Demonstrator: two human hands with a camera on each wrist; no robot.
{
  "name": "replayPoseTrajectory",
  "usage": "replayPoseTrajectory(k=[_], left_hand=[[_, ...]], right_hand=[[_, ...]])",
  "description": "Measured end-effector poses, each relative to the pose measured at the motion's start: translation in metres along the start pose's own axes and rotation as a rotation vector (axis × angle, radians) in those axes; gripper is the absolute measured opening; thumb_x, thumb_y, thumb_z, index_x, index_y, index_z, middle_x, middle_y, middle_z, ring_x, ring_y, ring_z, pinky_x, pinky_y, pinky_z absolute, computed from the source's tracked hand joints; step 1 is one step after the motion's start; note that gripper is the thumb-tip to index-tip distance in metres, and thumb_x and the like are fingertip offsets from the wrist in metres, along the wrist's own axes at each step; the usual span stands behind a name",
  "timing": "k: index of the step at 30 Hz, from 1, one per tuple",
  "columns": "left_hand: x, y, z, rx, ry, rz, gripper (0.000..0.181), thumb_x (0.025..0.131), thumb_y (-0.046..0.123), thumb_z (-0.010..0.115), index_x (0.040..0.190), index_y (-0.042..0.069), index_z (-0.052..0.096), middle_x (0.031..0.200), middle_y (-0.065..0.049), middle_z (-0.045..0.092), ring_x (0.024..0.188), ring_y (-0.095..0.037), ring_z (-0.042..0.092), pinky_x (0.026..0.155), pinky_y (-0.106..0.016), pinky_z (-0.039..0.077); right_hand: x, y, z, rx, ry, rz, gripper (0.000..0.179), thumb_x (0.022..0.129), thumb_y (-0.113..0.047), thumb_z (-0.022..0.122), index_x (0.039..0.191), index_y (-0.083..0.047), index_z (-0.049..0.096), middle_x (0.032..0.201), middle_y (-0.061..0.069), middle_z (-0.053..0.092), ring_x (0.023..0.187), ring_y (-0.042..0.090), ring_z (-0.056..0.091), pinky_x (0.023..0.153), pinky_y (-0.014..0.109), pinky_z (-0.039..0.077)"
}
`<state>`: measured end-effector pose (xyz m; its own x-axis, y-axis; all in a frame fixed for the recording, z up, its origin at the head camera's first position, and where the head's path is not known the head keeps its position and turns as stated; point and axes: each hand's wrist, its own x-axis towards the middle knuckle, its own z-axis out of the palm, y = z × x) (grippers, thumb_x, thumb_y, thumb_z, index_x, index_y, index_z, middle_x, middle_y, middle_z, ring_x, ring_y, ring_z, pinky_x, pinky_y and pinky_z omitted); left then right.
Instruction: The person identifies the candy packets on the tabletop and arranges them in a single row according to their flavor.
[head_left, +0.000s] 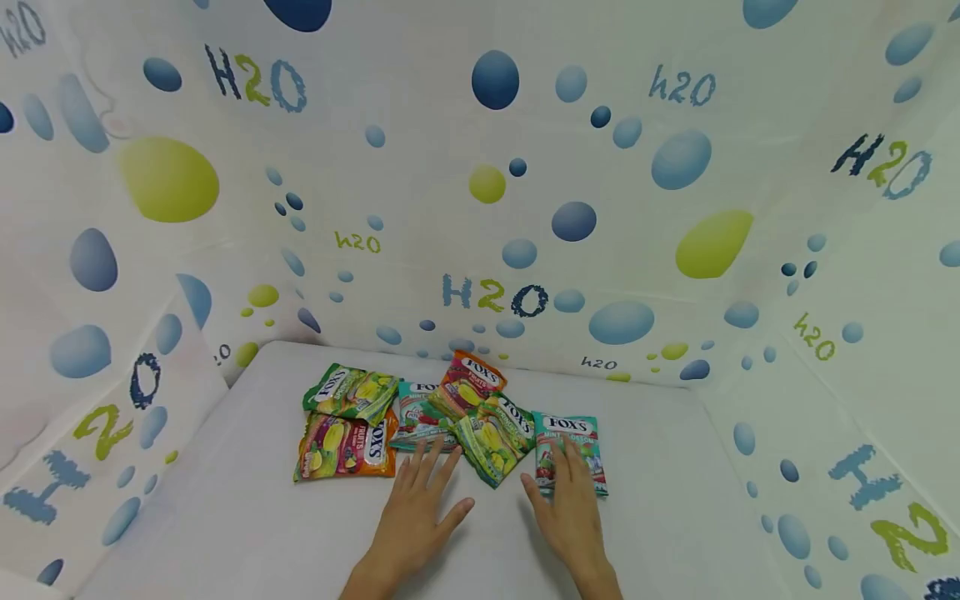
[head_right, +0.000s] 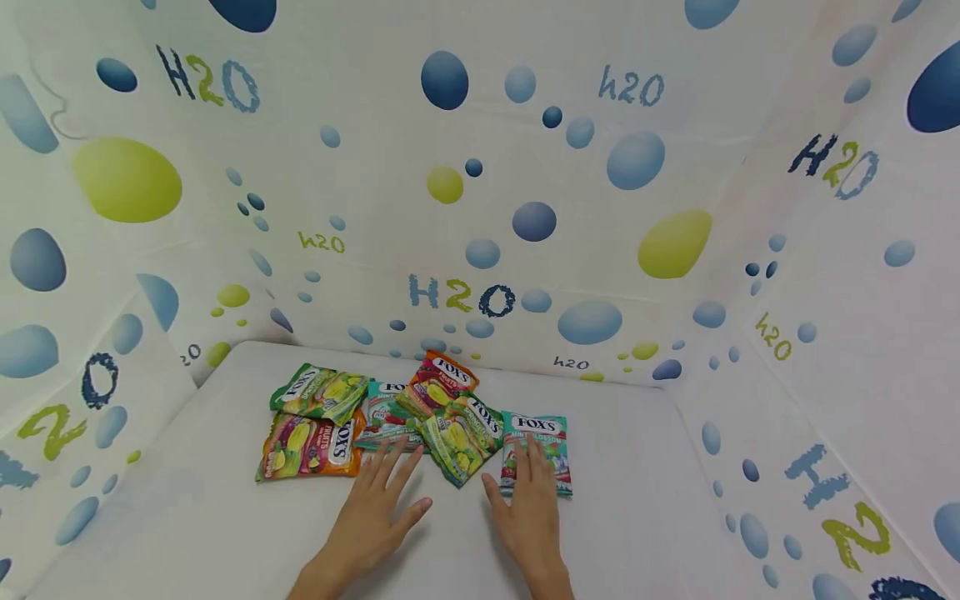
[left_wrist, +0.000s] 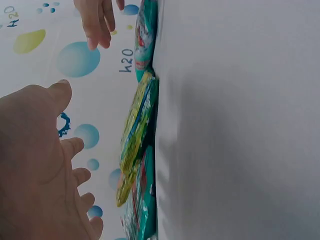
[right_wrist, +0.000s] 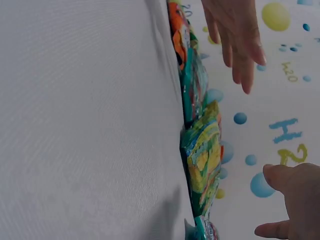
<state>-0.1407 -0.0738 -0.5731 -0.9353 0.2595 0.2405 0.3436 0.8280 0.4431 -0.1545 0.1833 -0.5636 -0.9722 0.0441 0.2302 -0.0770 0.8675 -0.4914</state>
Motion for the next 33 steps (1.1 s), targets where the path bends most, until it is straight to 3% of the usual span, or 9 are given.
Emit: replayPoseTrajectory(k=[7,13,22,27,33], left_hand=[[0.008,0.015,0.006,-0.062,-0.054,0.058,0.074,0.103,0.059,0.052,0.164,0.020,0.035,0.173,-0.009,0.023,0.160,-0.036,0.012,0.125,-0.061,0.017],[0.013,0.028,0.013,-0.126,-0.106,0.096,0.072,0.105,0.056,0.052,0.165,0.021,0.034,0.174,-0.007,0.020,0.160,-0.036,0.012,0.125,-0.061,0.018],[0.019,0.041,0.019,-0.165,-0.126,0.149,0.072,0.106,0.054,0.051,0.164,0.015,0.035,0.173,-0.011,0.021,0.160,-0.035,0.013,0.125,-0.059,0.020],[0.023,0.047,0.024,-0.195,-0.114,0.160,0.070,0.106,0.052,0.053,0.165,0.019,0.034,0.173,-0.012,0.022,0.159,-0.038,0.016,0.123,-0.061,0.023],[0.026,0.053,0.033,-0.214,-0.108,0.178,0.071,0.106,0.055,0.049,0.167,0.025,0.027,0.171,-0.013,0.025,0.157,-0.039,0.020,0.121,-0.061,0.029]], right_hand=[[0.002,0.009,-0.002,0.013,0.032,0.045,0.081,0.097,-0.051,0.071,0.157,-0.005,0.043,0.167,0.021,0.030,0.152,0.046,0.030,0.116,0.064,0.034],[0.005,0.018,-0.003,0.018,0.100,0.032,0.076,0.096,-0.043,0.074,0.151,0.001,0.049,0.163,0.025,0.035,0.146,0.049,0.038,0.113,0.063,0.039],[0.006,0.027,-0.004,0.029,0.138,0.000,0.076,0.096,-0.044,0.074,0.148,0.005,0.050,0.160,0.028,0.037,0.143,0.048,0.042,0.113,0.062,0.040],[0.008,0.033,-0.007,0.019,0.109,0.022,0.078,0.097,-0.045,0.073,0.150,0.005,0.047,0.162,0.028,0.034,0.146,0.048,0.038,0.116,0.062,0.037],[0.010,0.039,-0.007,0.006,0.143,0.013,0.076,0.096,-0.042,0.074,0.149,0.006,0.048,0.160,0.029,0.037,0.143,0.049,0.042,0.114,0.063,0.038]])
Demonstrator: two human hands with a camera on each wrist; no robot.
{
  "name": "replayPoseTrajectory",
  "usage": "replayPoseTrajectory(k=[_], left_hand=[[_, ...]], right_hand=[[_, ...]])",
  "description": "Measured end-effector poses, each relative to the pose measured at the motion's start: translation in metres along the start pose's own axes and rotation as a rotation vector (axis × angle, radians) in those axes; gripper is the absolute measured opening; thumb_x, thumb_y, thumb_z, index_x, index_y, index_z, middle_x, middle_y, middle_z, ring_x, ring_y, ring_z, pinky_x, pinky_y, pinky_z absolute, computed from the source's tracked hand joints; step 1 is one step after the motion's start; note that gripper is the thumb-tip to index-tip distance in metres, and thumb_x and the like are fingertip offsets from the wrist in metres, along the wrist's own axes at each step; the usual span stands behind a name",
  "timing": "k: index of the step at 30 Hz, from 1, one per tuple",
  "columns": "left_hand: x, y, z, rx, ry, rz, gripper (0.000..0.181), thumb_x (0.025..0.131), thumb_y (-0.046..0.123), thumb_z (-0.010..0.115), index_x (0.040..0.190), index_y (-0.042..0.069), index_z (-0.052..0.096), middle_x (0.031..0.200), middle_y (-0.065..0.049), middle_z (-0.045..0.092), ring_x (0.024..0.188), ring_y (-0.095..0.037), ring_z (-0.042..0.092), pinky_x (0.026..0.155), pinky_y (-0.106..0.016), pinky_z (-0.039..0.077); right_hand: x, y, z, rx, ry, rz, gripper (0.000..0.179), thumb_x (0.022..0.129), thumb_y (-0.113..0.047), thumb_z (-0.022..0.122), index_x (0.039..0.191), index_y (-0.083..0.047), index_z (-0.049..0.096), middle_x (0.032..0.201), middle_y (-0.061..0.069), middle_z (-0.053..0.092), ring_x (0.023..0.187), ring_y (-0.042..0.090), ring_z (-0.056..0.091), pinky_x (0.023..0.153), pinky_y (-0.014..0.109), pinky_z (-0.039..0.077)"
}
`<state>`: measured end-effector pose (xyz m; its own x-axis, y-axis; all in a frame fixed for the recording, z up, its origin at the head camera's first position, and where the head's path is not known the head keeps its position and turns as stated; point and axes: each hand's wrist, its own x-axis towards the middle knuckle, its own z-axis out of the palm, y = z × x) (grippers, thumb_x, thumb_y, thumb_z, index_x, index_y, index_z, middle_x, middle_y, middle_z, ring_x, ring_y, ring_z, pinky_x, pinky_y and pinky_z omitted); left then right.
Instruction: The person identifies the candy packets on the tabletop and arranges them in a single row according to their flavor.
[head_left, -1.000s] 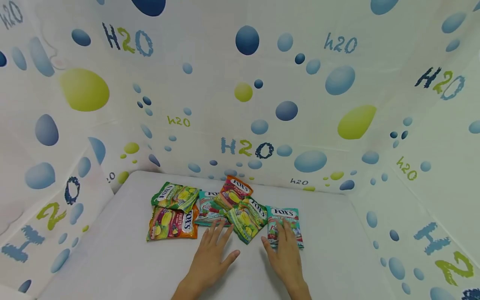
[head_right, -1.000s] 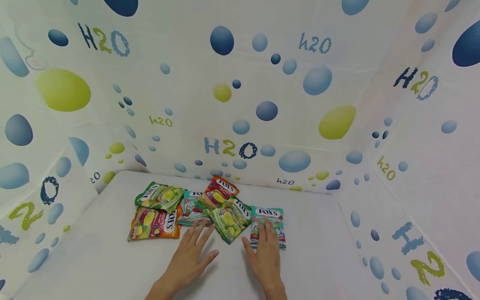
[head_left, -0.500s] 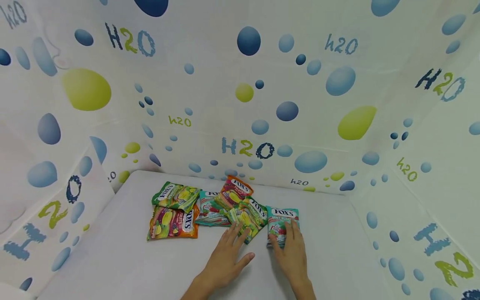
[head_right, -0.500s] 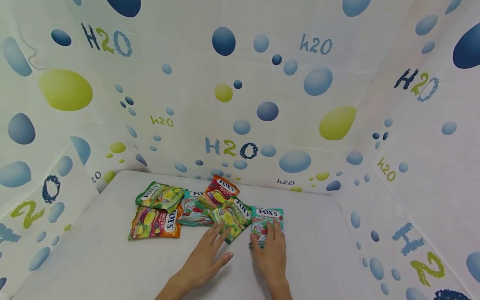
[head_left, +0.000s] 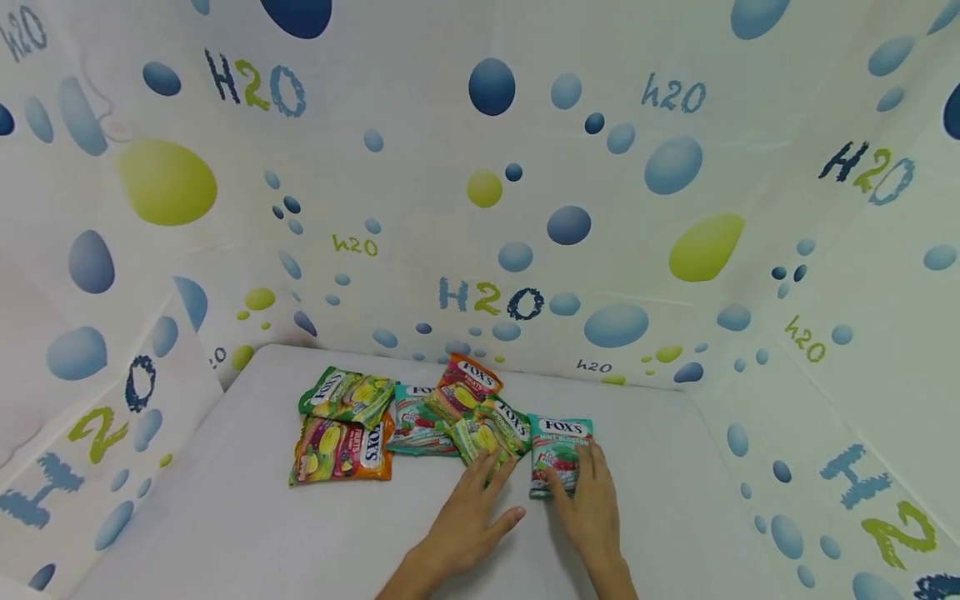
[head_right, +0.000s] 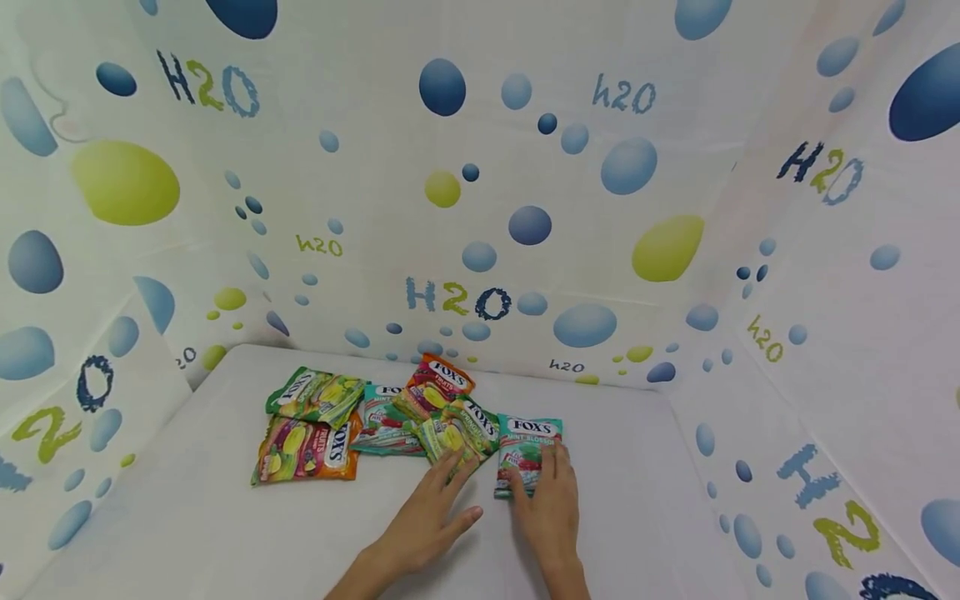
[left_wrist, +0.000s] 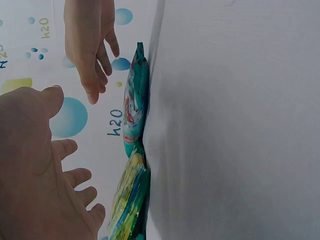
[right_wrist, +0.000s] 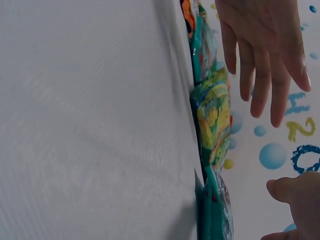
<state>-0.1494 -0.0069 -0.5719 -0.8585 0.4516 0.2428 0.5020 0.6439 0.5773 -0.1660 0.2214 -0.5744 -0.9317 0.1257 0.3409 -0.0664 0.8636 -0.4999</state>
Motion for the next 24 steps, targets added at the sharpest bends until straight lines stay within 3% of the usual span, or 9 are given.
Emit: replayPoseTrajectory(k=[9,15,24], left_hand=[[0.008,0.012,0.010,-0.058,-0.051,0.037,0.071,0.107,0.056,0.046,0.164,0.016,0.034,0.169,-0.017,0.029,0.153,-0.042,0.029,0.116,-0.062,0.036],[0.015,0.017,0.015,-0.155,-0.128,-0.007,0.072,0.108,0.059,0.041,0.165,0.016,0.033,0.170,-0.016,0.026,0.154,-0.038,0.028,0.117,-0.059,0.037],[0.025,0.018,0.022,-0.248,-0.163,-0.049,0.073,0.108,0.058,0.040,0.164,0.011,0.032,0.170,-0.020,0.023,0.155,-0.040,0.027,0.119,-0.058,0.035]], right_hand=[[0.003,0.007,0.000,-0.006,0.055,0.007,0.069,0.095,-0.037,0.077,0.144,0.005,0.053,0.152,0.035,0.042,0.141,0.054,0.042,0.110,0.068,0.040],[0.006,0.012,0.000,0.028,0.078,0.035,0.064,0.094,-0.035,0.079,0.140,0.004,0.056,0.150,0.037,0.044,0.137,0.056,0.044,0.107,0.070,0.041],[0.012,0.016,0.002,0.074,0.050,0.078,0.063,0.095,-0.036,0.077,0.138,0.006,0.057,0.149,0.038,0.045,0.137,0.056,0.046,0.106,0.068,0.043]])
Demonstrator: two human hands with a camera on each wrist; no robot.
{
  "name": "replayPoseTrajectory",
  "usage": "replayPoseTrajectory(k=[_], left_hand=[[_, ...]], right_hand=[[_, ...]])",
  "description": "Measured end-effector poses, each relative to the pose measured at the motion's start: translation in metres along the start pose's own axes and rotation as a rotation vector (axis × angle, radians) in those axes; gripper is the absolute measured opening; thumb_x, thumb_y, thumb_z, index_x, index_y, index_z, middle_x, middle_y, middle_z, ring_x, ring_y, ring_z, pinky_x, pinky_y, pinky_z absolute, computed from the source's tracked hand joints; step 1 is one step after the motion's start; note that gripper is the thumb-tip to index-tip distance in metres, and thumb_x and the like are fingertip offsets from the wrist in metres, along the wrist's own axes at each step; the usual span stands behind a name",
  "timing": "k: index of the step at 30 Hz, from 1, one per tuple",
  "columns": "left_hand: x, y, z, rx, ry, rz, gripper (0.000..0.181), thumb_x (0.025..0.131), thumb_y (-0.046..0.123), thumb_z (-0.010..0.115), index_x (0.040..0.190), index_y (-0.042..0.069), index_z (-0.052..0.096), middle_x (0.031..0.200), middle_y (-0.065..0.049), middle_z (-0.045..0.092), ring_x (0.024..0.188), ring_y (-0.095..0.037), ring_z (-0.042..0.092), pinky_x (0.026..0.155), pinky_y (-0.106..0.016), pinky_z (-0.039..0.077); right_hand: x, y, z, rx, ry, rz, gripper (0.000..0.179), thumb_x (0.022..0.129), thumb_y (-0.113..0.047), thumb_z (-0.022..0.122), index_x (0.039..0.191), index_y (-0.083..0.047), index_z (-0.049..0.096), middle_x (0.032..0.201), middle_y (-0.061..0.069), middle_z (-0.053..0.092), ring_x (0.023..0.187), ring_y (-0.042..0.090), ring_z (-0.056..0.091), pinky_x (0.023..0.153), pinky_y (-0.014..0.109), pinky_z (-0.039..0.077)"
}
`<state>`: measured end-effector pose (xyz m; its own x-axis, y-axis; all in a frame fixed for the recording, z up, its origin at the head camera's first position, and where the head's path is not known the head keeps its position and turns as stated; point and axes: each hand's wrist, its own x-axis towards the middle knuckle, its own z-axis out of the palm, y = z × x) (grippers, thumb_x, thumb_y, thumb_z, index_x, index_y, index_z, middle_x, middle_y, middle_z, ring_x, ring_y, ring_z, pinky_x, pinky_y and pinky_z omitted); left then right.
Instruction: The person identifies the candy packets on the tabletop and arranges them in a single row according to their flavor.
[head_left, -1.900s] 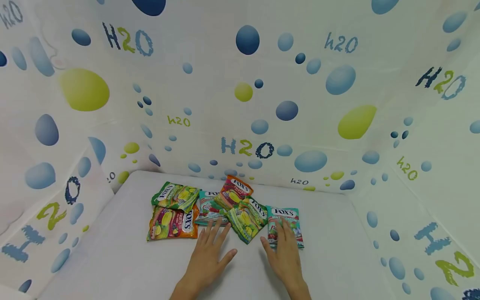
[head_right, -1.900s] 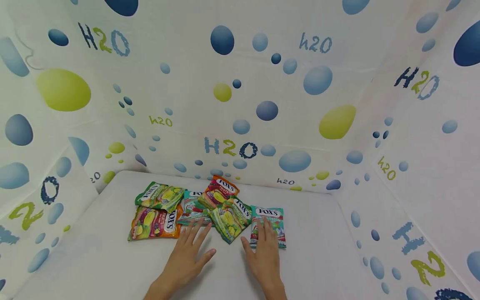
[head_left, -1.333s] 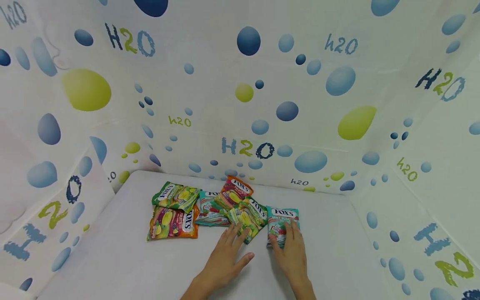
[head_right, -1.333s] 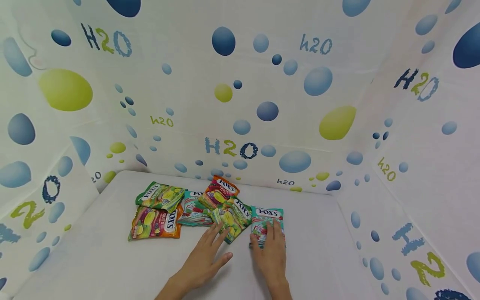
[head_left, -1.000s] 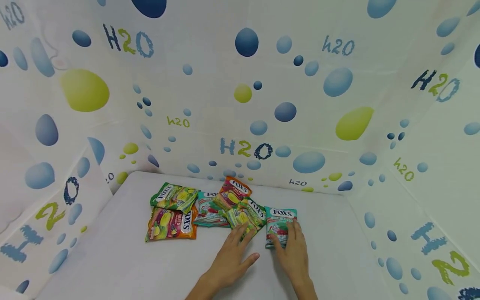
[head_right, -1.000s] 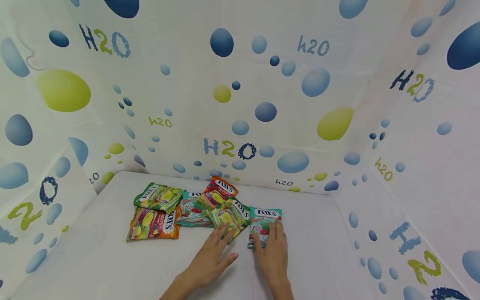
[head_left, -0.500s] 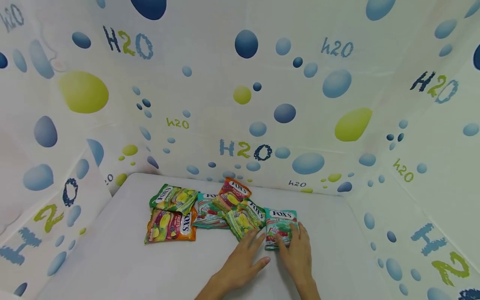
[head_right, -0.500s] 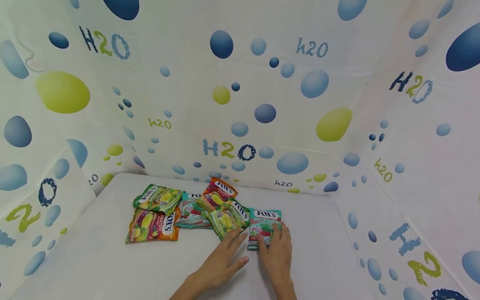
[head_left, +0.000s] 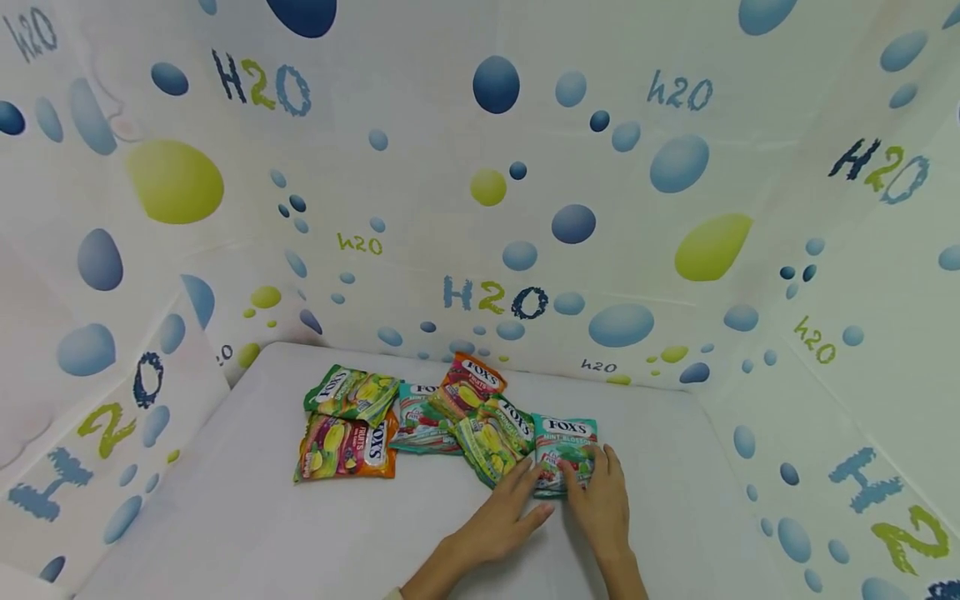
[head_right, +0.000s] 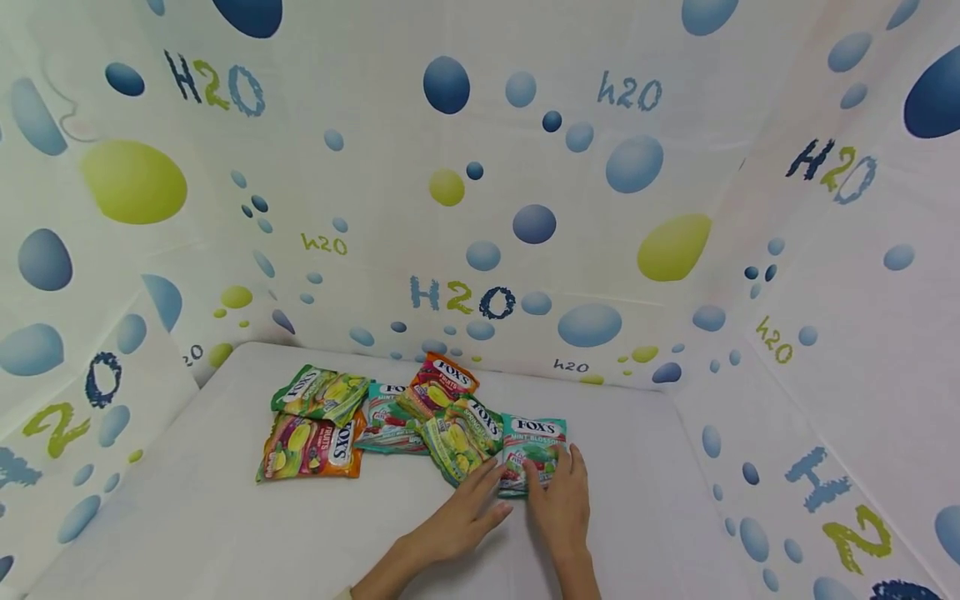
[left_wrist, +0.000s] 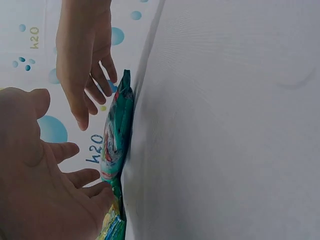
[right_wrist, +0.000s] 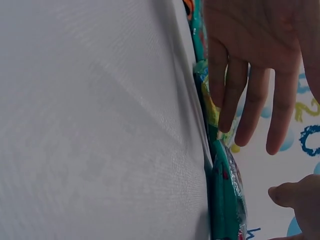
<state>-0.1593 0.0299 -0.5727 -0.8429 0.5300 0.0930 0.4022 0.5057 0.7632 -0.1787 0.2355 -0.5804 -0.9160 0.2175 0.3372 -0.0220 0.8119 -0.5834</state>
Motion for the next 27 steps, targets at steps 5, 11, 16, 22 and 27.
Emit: replayPoseTrajectory(k=[5,11,16,22,27], left_hand=[[0.004,-0.001,0.004,-0.043,-0.022,-0.018,0.074,0.109,0.059,0.038,0.164,0.009,0.032,0.170,-0.020,0.024,0.155,-0.040,0.027,0.120,-0.057,0.033],[0.013,-0.004,0.007,-0.104,-0.035,-0.066,0.075,0.108,0.060,0.037,0.164,0.010,0.032,0.169,-0.021,0.024,0.154,-0.041,0.028,0.120,-0.060,0.032],[0.022,-0.008,0.006,-0.195,-0.011,-0.058,0.071,0.110,0.054,0.038,0.163,0.008,0.033,0.169,-0.022,0.025,0.155,-0.041,0.026,0.121,-0.062,0.028],[0.029,-0.010,0.010,-0.242,0.020,-0.051,0.069,0.110,0.051,0.039,0.161,0.004,0.037,0.167,-0.024,0.028,0.152,-0.045,0.029,0.120,-0.063,0.029],[0.032,-0.009,0.011,-0.292,0.059,-0.082,0.070,0.110,0.048,0.040,0.157,-0.004,0.039,0.165,-0.025,0.030,0.152,-0.045,0.030,0.120,-0.063,0.028]], right_hand=[[0.000,-0.001,0.000,-0.012,0.002,0.023,0.067,0.095,-0.035,0.076,0.138,0.012,0.055,0.142,0.038,0.051,0.128,0.056,0.052,0.100,0.067,0.047],[0.004,0.004,-0.001,-0.025,-0.016,0.085,0.067,0.097,-0.035,0.073,0.140,0.014,0.053,0.135,0.039,0.054,0.120,0.056,0.057,0.094,0.066,0.050],[0.011,0.012,-0.001,0.000,-0.004,0.119,0.066,0.097,-0.034,0.072,0.138,0.015,0.055,0.134,0.041,0.055,0.120,0.059,0.057,0.096,0.068,0.049],[0.018,0.016,-0.004,0.035,-0.016,0.178,0.062,0.098,-0.034,0.070,0.136,0.014,0.058,0.126,0.035,0.063,0.114,0.052,0.063,0.093,0.063,0.052],[0.023,0.017,-0.006,0.086,-0.060,0.210,0.059,0.100,-0.033,0.068,0.133,0.015,0.060,0.120,0.034,0.067,0.107,0.047,0.067,0.087,0.060,0.056]])
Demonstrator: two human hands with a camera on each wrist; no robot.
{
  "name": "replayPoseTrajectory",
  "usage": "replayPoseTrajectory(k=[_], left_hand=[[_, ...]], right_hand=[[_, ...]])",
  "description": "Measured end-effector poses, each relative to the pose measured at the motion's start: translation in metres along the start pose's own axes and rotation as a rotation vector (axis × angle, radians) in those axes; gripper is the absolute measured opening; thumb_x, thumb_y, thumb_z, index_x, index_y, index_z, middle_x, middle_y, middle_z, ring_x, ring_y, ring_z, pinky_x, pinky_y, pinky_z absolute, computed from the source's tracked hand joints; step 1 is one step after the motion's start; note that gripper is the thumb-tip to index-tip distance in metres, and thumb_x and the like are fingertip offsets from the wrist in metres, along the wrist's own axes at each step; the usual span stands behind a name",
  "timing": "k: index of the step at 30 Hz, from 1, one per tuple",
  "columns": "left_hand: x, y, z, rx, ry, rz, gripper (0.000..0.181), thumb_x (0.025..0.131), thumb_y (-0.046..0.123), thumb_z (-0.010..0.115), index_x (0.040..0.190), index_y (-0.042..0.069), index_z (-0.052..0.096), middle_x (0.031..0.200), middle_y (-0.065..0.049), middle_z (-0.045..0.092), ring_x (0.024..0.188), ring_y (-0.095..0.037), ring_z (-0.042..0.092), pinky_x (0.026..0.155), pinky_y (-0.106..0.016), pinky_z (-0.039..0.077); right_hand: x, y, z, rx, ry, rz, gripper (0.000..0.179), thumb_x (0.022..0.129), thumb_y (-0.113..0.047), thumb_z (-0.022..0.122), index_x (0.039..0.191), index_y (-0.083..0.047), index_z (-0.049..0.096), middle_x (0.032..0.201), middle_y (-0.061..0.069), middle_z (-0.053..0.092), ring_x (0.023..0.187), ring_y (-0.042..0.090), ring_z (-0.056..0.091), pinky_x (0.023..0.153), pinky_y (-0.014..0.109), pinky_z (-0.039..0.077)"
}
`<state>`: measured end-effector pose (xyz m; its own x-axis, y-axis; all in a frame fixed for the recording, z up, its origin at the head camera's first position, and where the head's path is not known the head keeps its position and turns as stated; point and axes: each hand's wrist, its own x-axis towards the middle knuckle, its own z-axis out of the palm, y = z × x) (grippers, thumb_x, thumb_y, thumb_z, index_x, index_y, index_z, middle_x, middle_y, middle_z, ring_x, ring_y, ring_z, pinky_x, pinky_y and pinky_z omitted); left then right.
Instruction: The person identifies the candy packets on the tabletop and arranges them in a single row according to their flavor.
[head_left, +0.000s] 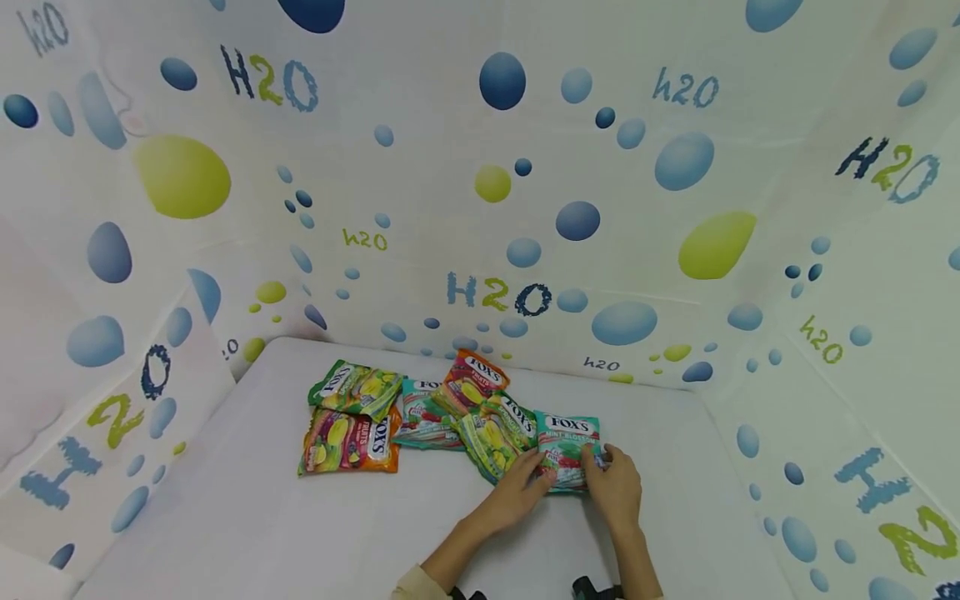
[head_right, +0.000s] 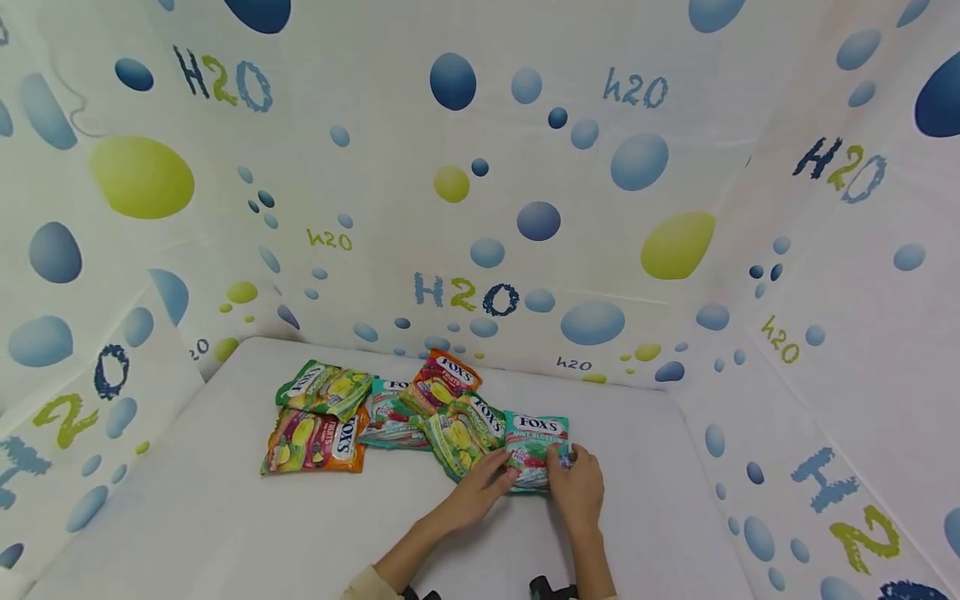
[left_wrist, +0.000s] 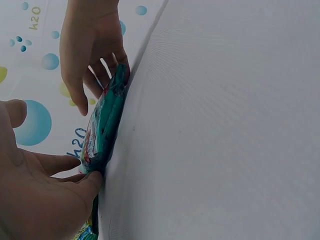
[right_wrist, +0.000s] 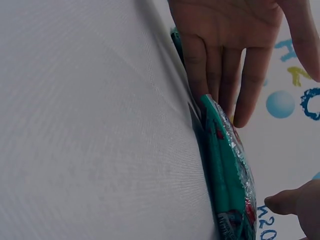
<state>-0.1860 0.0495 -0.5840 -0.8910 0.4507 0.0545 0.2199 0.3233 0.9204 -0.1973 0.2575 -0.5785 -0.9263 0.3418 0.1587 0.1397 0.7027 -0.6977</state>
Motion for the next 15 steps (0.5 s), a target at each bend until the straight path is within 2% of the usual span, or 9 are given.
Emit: replayPoseTrajectory(k=[5,11,15], left_hand=[[0.0019,0.0009,-0.0011,-0.059,0.024,-0.002,0.067,0.111,0.045,0.043,0.153,-0.007,0.045,0.162,-0.027,0.035,0.150,-0.046,0.034,0.118,-0.063,0.031],[0.0049,-0.0013,-0.0030,-0.138,0.035,-0.015,0.066,0.110,0.045,0.044,0.152,-0.006,0.047,0.161,-0.027,0.038,0.150,-0.046,0.034,0.120,-0.063,0.029],[0.0057,-0.0021,-0.0035,-0.176,0.033,-0.002,0.068,0.111,0.046,0.042,0.152,-0.008,0.044,0.160,-0.030,0.037,0.150,-0.049,0.032,0.120,-0.065,0.027]], right_hand=[[0.0023,0.0023,0.0010,-0.013,-0.017,0.005,0.054,0.101,-0.029,0.067,0.126,0.019,0.063,0.112,0.037,0.068,0.104,0.051,0.068,0.084,0.061,0.057],[0.0034,0.0008,0.0005,0.007,-0.034,0.034,0.049,0.101,-0.024,0.065,0.124,0.019,0.065,0.098,0.028,0.072,0.092,0.040,0.068,0.077,0.054,0.056],[0.0034,-0.0002,-0.0001,0.026,-0.043,0.052,0.047,0.102,-0.024,0.063,0.125,0.017,0.065,0.097,0.025,0.072,0.090,0.036,0.067,0.073,0.049,0.055]])
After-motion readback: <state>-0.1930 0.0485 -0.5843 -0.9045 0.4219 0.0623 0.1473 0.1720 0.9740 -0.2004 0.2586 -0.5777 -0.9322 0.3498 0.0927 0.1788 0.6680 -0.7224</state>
